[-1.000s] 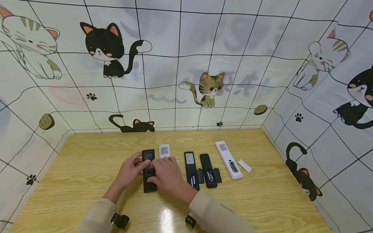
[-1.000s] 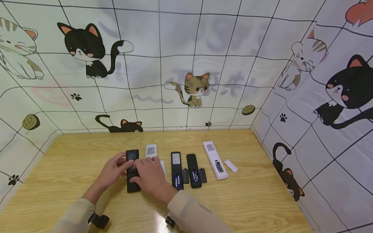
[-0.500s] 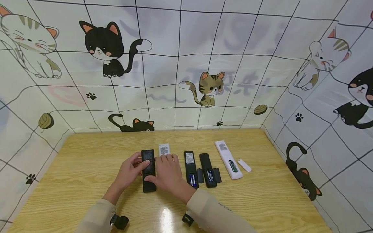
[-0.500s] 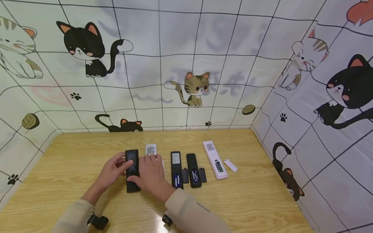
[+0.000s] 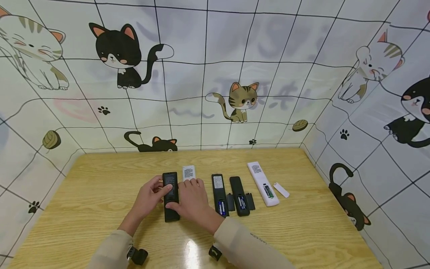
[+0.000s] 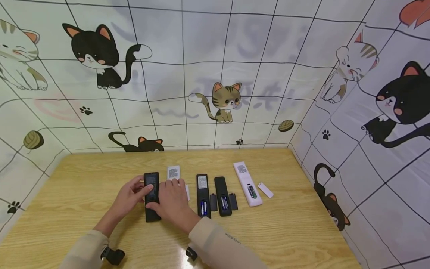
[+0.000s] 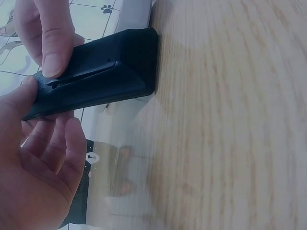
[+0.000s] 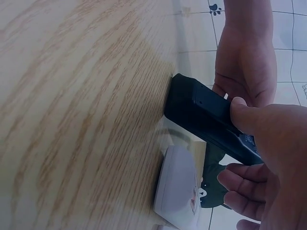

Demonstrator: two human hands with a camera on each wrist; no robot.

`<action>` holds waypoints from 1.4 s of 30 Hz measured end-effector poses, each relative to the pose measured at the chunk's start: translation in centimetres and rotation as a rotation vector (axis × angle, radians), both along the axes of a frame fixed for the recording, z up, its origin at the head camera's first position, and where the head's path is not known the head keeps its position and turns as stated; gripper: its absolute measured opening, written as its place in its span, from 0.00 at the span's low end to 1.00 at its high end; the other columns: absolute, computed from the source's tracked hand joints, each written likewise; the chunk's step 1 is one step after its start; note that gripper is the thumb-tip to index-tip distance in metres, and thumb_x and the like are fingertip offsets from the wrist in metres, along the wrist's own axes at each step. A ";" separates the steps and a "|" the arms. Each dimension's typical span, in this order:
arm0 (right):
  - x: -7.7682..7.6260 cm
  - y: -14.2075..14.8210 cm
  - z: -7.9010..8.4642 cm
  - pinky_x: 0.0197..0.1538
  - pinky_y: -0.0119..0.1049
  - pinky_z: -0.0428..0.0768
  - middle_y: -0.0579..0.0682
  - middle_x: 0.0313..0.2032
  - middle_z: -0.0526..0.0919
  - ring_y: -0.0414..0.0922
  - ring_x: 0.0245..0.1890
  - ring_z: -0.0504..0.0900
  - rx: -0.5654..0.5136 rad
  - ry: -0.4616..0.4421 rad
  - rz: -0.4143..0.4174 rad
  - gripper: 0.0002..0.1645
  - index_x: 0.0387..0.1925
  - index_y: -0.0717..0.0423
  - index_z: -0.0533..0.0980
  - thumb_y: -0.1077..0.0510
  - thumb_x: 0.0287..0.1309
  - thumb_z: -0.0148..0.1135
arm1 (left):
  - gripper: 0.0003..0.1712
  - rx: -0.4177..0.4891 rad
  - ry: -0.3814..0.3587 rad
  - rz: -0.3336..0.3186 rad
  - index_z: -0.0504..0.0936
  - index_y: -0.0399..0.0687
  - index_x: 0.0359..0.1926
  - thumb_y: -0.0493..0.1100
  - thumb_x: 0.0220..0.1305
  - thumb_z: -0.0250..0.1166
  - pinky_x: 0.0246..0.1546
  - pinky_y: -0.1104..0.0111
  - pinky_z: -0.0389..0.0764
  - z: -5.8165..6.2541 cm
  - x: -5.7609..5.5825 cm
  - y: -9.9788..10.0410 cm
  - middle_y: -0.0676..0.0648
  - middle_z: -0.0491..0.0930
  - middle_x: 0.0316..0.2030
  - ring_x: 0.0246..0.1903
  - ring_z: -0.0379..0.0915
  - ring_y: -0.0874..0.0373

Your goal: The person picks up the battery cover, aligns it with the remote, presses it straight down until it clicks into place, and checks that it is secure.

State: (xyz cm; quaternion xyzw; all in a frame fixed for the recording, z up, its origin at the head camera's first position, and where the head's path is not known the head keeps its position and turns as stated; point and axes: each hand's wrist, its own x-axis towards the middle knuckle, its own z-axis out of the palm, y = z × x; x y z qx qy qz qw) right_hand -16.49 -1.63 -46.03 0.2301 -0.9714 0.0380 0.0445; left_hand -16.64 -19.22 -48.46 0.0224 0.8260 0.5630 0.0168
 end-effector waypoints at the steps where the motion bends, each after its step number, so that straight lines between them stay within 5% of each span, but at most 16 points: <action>1: 0.0 0.0 0.0 0.58 0.43 0.67 0.47 0.41 0.81 0.46 0.46 0.76 -0.001 0.001 0.000 0.44 0.50 0.51 0.77 0.19 0.52 0.51 | 0.22 -0.001 -0.002 0.002 0.75 0.49 0.57 0.53 0.67 0.63 0.29 0.64 0.80 0.1 0.0 0.1 0.39 0.85 0.44 0.31 0.78 0.61; 9: 0.0 -0.2 0.0 0.54 0.42 0.68 0.46 0.38 0.81 0.46 0.43 0.76 -0.002 0.022 -0.006 0.43 0.48 0.52 0.77 0.20 0.52 0.53 | 0.19 -0.008 -0.026 0.016 0.75 0.45 0.56 0.46 0.68 0.63 0.29 0.60 0.81 1.5 0.5 0.6 0.36 0.84 0.43 0.30 0.77 0.57; 21: 0.0 -0.4 -0.5 0.50 0.39 0.69 0.46 0.37 0.81 0.44 0.41 0.76 0.020 0.068 -0.005 0.42 0.47 0.51 0.77 0.20 0.51 0.53 | 0.24 -0.028 -0.005 0.021 0.75 0.51 0.57 0.56 0.65 0.64 0.29 0.64 0.80 -0.4 -0.1 0.1 0.40 0.84 0.44 0.32 0.77 0.57; 42: 0.1 -0.4 -0.7 0.51 0.40 0.69 0.45 0.38 0.81 0.44 0.42 0.76 0.027 0.070 0.011 0.41 0.49 0.51 0.76 0.21 0.53 0.51 | 0.24 -0.048 0.013 0.033 0.74 0.52 0.58 0.56 0.66 0.63 0.28 0.64 0.81 -0.4 0.0 0.2 0.40 0.85 0.44 0.33 0.78 0.59</action>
